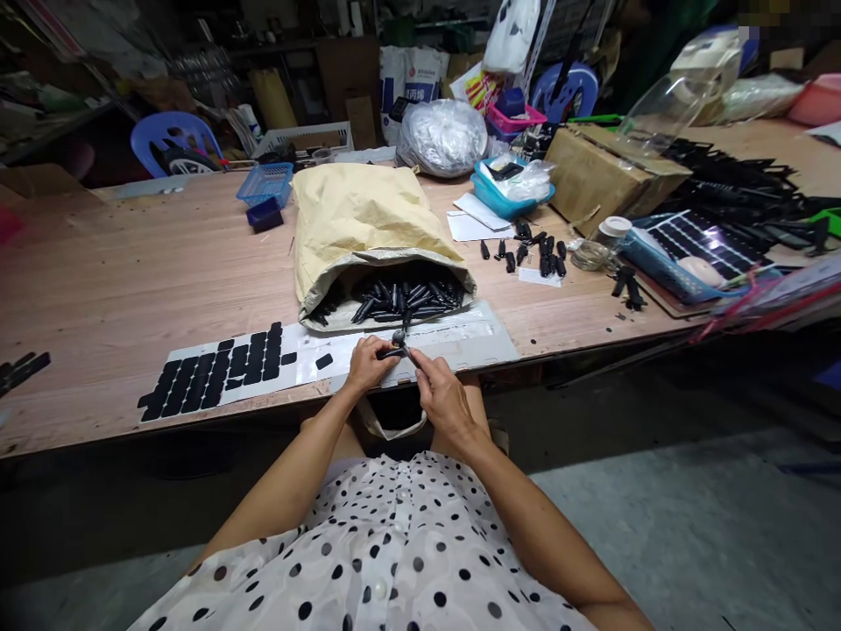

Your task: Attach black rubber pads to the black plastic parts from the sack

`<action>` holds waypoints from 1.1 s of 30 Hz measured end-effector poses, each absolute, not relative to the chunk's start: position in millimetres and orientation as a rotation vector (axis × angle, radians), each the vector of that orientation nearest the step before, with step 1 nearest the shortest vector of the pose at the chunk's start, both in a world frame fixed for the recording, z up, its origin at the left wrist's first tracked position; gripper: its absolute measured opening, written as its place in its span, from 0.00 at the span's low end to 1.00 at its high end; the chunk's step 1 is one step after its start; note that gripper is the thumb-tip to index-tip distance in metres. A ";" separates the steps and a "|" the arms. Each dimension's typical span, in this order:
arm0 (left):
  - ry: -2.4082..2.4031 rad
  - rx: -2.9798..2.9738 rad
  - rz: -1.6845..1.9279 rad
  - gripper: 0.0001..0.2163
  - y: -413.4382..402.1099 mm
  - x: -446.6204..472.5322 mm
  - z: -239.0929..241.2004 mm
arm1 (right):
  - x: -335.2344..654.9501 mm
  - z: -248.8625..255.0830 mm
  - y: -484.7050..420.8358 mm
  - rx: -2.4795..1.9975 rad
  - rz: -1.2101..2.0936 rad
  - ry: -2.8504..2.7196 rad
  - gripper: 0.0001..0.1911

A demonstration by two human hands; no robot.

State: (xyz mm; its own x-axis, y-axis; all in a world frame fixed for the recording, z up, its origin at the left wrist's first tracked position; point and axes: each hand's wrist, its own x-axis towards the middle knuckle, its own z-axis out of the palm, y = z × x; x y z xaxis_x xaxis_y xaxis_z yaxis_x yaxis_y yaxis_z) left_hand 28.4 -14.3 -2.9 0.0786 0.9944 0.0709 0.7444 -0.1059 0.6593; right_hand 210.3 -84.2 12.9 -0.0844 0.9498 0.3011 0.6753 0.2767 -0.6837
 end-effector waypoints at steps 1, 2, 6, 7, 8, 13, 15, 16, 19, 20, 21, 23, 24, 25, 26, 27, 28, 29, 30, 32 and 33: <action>1.719 1.899 0.720 0.04 -14.3 29.2 -2.0 | 207.8 14.0 -86.1 -1.486 0.466 -1.857 0.23; 1.724 1.893 0.715 0.04 -14.4 30.0 -1.3 | 205.9 14.6 -87.7 -1.502 0.441 -1.879 0.24; 1.730 1.874 0.707 0.04 -15.2 32.6 0.2 | 203.0 12.0 -91.2 -1.577 0.376 -1.960 0.25; 1.729 1.868 0.711 0.03 -15.5 33.0 0.1 | 203.3 11.0 -91.3 -1.599 0.379 -1.978 0.24; 1.729 1.861 0.718 0.03 -15.9 33.4 -0.1 | 204.1 10.4 -91.2 -1.619 0.385 -1.990 0.24; 1.739 1.845 0.768 0.03 -17.1 34.6 -2.4 | 210.7 13.7 -90.8 -1.701 0.380 -1.936 0.25; 1.739 1.855 0.783 0.03 -17.2 34.7 -3.5 | 212.2 14.3 -91.9 -1.722 0.382 -1.916 0.25; 1.740 1.859 0.785 0.03 -17.2 34.6 -3.9 | 212.5 13.9 -92.6 -1.730 0.393 -1.917 0.25; 1.753 1.867 0.770 0.03 -17.5 34.4 -4.7 | 213.7 11.5 -92.9 -1.738 0.436 -1.899 0.24; 1.761 1.871 0.760 0.03 -17.8 34.4 -4.7 | 215.4 11.3 -91.3 -1.734 0.434 -1.871 0.24; 1.770 1.877 0.749 0.03 -18.1 34.3 -4.6 | 218.4 11.7 -88.3 -1.733 0.417 -1.830 0.25; 1.781 1.898 0.730 0.03 -19.1 34.1 -4.2 | 229.7 14.3 -77.0 -1.768 0.343 -1.723 0.25; 1.785 1.910 0.726 0.04 -19.6 33.9 -4.0 | 238.2 16.2 -68.6 -1.814 0.296 -1.663 0.25; 1.787 1.922 0.725 0.04 -19.9 33.7 -3.9 | 248.3 18.2 -58.7 -1.877 0.248 -1.600 0.25; 1.788 1.935 0.726 0.05 -20.1 33.4 -3.9 | 259.6 20.1 -47.7 -1.957 0.205 -1.537 0.25; 1.787 1.946 0.729 0.05 -20.1 33.0 -4.2 | 271.6 21.7 -36.1 -2.042 0.171 -1.479 0.24; 1.787 1.956 0.733 0.05 -20.0 32.5 -4.6 | 283.4 22.9 -24.4 -2.123 0.144 -1.431 0.23; 1.786 1.966 0.737 0.05 -19.6 32.0 -5.3 | 294.5 23.7 -13.3 -2.202 0.125 -1.391 0.23; 1.783 1.975 0.740 0.04 -19.1 31.4 -6.2 | 304.2 24.1 -3.0 -2.274 0.117 -1.359 0.22; 1.771 1.990 0.744 0.02 -18.1 29.8 -8.1 | 317.5 23.6 14.1 -2.384 0.124 -1.319 0.22; 1.763 1.996 0.746 0.02 -17.8 28.9 -8.9 | 320.9 22.7 20.6 -2.421 0.137 -1.307 0.22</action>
